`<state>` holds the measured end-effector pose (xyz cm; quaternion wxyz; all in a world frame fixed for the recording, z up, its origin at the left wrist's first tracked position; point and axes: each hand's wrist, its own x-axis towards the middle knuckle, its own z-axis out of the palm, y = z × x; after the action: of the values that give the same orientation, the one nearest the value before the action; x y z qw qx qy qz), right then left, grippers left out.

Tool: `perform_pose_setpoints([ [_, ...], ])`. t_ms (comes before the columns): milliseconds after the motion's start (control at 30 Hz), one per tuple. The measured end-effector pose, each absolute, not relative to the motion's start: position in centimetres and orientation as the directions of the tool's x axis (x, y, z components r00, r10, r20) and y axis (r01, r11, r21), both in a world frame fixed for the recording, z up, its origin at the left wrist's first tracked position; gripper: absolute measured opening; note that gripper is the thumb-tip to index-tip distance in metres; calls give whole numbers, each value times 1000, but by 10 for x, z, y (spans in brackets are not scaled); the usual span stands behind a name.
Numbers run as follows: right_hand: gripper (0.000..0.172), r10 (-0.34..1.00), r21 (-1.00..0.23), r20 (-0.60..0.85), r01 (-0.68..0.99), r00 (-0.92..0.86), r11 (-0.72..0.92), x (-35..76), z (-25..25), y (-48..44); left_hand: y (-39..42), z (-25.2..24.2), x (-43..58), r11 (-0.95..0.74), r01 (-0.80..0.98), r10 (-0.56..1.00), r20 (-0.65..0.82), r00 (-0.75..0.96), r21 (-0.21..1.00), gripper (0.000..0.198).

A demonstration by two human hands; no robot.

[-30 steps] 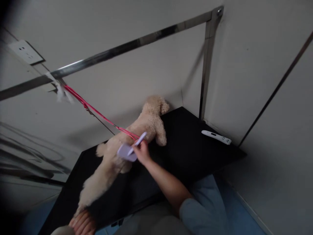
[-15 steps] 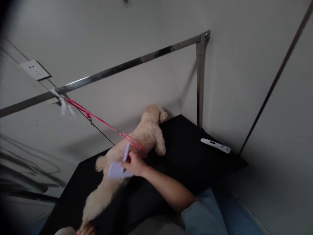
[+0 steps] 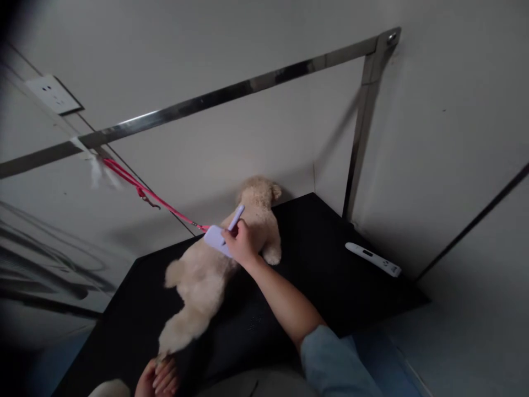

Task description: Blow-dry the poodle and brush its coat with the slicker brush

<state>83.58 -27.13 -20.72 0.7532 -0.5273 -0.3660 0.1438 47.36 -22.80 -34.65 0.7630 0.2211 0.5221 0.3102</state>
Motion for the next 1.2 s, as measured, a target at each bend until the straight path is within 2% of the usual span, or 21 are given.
perform_pose_setpoints([
  [33,22,625,-895,418,180,659,408,837,-207,-272,-227,-349,475,731,-308,682,-668,299,609,82],
  [100,26,759,-884,465,191,455,427,836,-211,-276,-225,-354,477,752,-396,654,-671,350,527,79],
  [167,28,820,-886,465,178,335,429,837,-216,-281,-226,-357,476,751,-422,653,-667,358,508,77],
  [267,26,667,-897,407,137,624,420,840,-221,-287,-230,-359,472,741,-441,661,-667,345,506,78],
  [300,27,634,-894,402,134,661,427,839,-221,-289,-231,-359,470,736,-448,664,-669,334,507,79],
  [433,31,759,-873,481,166,439,458,825,-221,-291,-236,-356,465,708,-459,689,-666,286,536,79],
  [467,32,754,-874,479,166,450,457,822,-220,-290,-238,-355,465,705,-456,694,-663,282,544,78],
  [567,27,611,-875,438,158,659,457,820,-215,-288,-243,-348,466,706,-445,695,-660,285,551,78],
  [600,25,586,-871,442,169,679,461,819,-214,-289,-245,-346,467,706,-439,696,-659,286,556,78],
  [633,24,613,-864,471,191,634,465,817,-213,-290,-248,-343,468,705,-430,698,-658,283,564,78],
  [700,23,738,-851,525,253,424,460,811,-209,-291,-252,-340,470,701,-401,705,-657,266,589,77],
  [767,25,806,-853,509,306,302,424,808,-203,-290,-256,-340,472,696,-374,711,-661,240,613,75],
  [800,25,797,-860,497,320,343,398,808,-199,-288,-257,-341,472,695,-368,713,-662,234,618,74],
  [867,18,691,-874,485,330,536,357,809,-191,-285,-259,-346,471,694,-380,712,-659,243,611,72],
  [933,16,642,-862,507,360,575,358,807,-185,-284,-260,-352,470,703,-412,703,-654,279,580,71],
  [1000,25,740,-817,550,433,386,381,800,-183,-284,-261,-357,469,715,-437,690,-652,314,546,69],
  [1067,32,820,-788,532,477,212,389,792,-182,-284,-263,-359,470,715,-450,689,-649,324,535,66],
  [1100,32,819,-795,524,481,236,370,791,-181,-282,-265,-359,472,711,-454,692,-648,317,537,65],
  [1200,17,669,-848,510,445,541,286,790,-175,-279,-271,-357,477,710,-464,690,-656,306,530,65],
])
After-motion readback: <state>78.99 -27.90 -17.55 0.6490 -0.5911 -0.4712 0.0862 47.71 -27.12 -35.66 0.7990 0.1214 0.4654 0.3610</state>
